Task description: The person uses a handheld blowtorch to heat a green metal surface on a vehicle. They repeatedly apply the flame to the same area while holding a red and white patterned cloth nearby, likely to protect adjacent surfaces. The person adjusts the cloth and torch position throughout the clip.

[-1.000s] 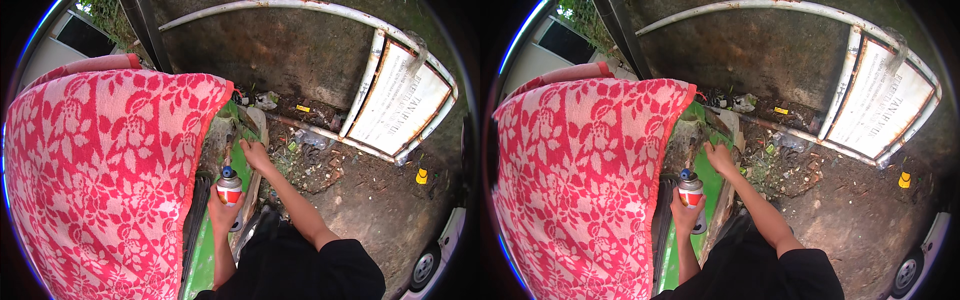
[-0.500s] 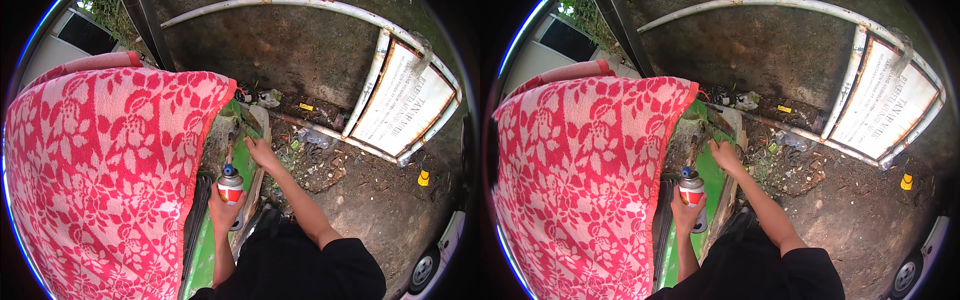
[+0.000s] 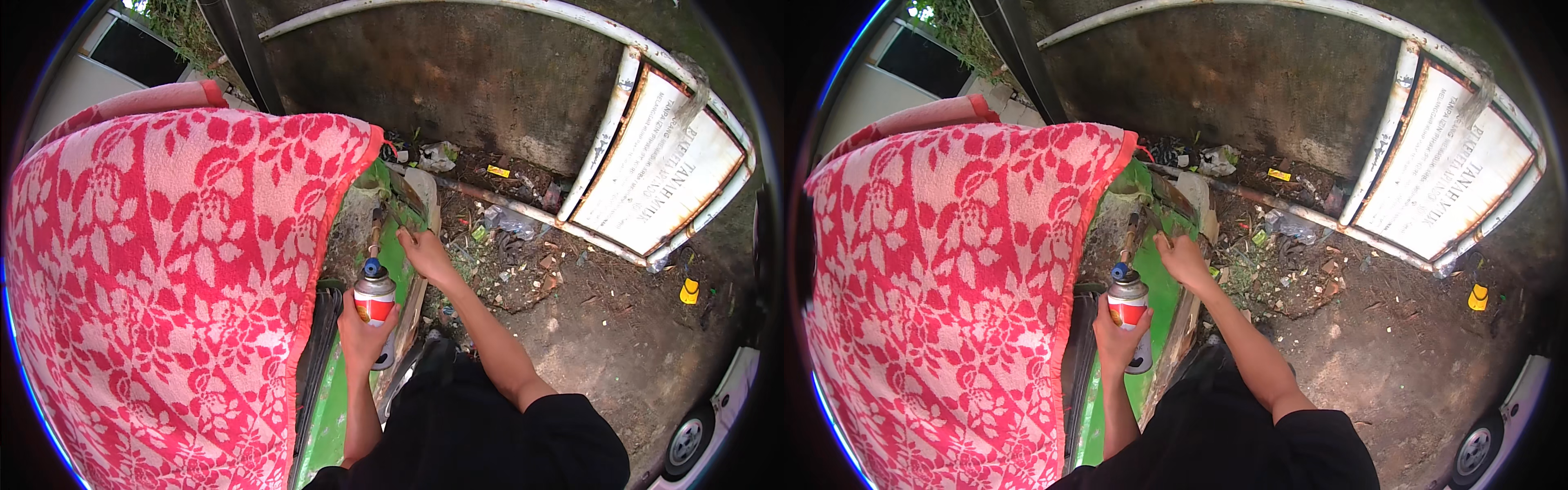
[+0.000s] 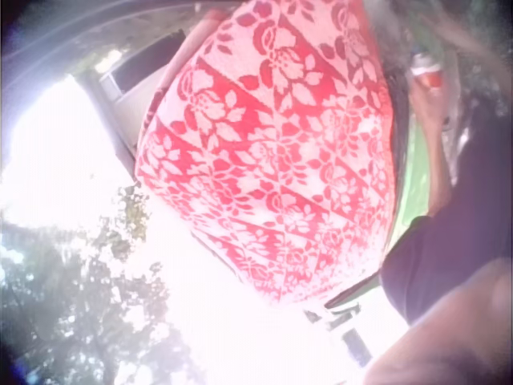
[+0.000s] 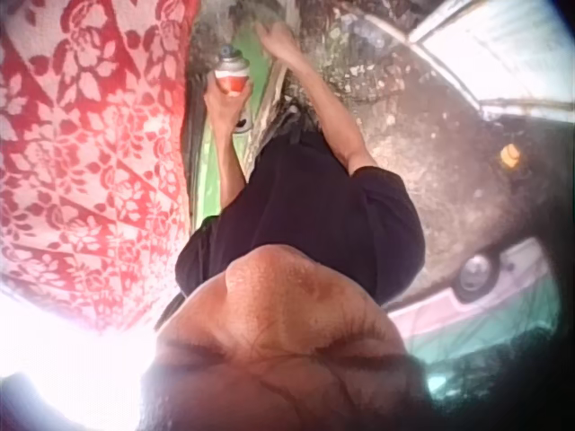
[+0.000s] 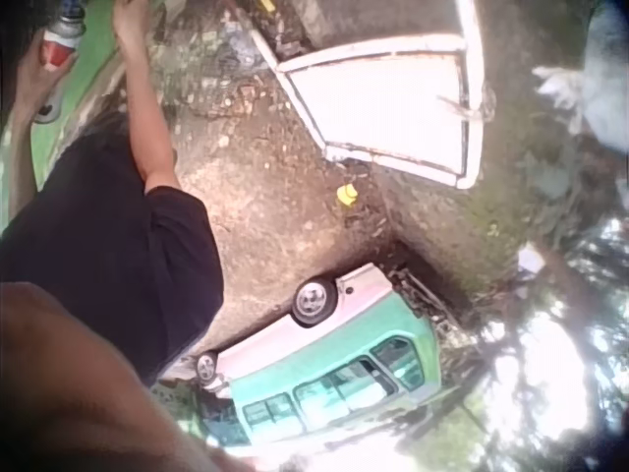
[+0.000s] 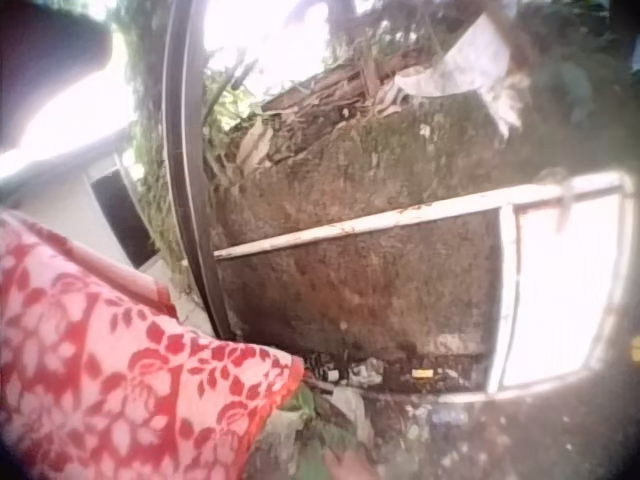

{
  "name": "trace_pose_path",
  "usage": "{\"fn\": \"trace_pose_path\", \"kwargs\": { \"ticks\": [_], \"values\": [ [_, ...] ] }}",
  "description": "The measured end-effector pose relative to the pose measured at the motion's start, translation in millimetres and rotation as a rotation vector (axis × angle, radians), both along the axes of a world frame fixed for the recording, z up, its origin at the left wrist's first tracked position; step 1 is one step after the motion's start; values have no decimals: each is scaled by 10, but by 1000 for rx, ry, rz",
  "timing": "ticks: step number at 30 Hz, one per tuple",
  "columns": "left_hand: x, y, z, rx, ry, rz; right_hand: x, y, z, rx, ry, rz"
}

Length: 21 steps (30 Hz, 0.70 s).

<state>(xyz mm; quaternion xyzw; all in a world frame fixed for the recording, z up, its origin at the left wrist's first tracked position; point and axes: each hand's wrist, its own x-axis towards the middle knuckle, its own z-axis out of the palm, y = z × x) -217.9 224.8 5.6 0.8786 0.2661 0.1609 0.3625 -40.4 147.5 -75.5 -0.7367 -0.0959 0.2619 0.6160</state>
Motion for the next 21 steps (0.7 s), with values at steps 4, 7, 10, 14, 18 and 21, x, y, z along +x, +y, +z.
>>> {"fn": "trace_pose_path", "kwargs": {
  "ticks": [4, 7, 10, 14, 18, 21],
  "values": [
    [-34, -17, -3, -37, 8, 8, -83, 10, -30, 26, 10, -4],
    [-4, -35, -43, -26, 35, -5, -22, -10, -184, 43, 41, 5],
    [-52, -25, -25, -40, 34, -2, -39, 17, -62, 73, 90, 23],
    [-38, -5, -49, -16, 17, 6, 59, -13, -9, 89, 132, 21],
    [-79, -50, 15, -59, 7, 14, -13, 14, -43, 96, 66, -4],
    [-117, -73, 38, -65, 11, 17, 68, 50, -149, 50, 37, -24]
  ]
}}
